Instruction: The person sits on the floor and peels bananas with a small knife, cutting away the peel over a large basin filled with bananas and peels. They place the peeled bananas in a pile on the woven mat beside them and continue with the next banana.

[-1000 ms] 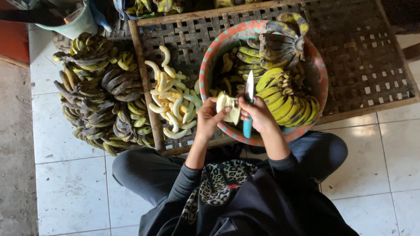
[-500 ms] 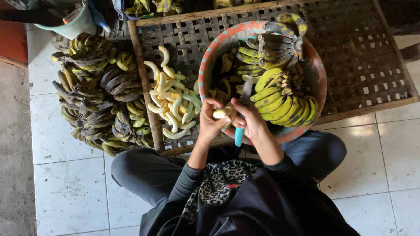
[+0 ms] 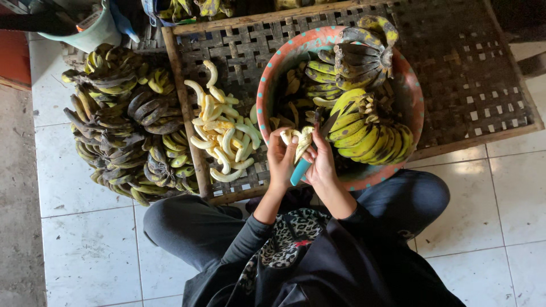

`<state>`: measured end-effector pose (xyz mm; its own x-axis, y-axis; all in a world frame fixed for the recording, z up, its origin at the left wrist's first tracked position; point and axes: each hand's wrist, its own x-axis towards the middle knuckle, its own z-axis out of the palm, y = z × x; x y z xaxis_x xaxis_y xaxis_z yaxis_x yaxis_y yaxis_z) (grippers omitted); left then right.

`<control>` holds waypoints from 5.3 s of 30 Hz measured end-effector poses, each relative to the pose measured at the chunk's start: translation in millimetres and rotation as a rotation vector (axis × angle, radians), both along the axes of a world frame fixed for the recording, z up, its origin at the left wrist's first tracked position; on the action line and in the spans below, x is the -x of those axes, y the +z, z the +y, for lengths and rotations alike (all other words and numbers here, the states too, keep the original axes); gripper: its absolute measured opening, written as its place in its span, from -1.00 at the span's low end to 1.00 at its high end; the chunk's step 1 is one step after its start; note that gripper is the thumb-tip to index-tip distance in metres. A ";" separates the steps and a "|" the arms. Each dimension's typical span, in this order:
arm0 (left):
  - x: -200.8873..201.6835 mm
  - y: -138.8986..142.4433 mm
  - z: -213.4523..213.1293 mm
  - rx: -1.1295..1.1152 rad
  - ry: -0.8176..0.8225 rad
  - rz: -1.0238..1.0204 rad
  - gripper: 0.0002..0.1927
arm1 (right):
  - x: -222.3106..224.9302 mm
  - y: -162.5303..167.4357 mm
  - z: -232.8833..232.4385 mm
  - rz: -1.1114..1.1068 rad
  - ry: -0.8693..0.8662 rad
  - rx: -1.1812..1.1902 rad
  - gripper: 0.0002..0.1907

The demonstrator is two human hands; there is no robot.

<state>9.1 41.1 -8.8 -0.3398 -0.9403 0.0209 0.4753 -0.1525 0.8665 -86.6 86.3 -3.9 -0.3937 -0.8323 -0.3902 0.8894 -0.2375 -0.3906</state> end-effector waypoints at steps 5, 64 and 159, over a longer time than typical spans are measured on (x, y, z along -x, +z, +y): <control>-12.0 -2.8 -12.5 -0.096 0.165 0.046 -0.76 | 2.6 28.5 1.8 0.607 0.121 -0.185 -0.49; -61.9 -0.1 -64.9 0.034 0.317 -0.302 -0.50 | 176.0 57.8 -1.9 2.272 0.677 -0.484 -0.63; -8.2 19.3 -22.5 -0.258 -0.187 0.394 -0.42 | 22.4 41.3 -8.8 0.222 0.126 -0.117 -0.75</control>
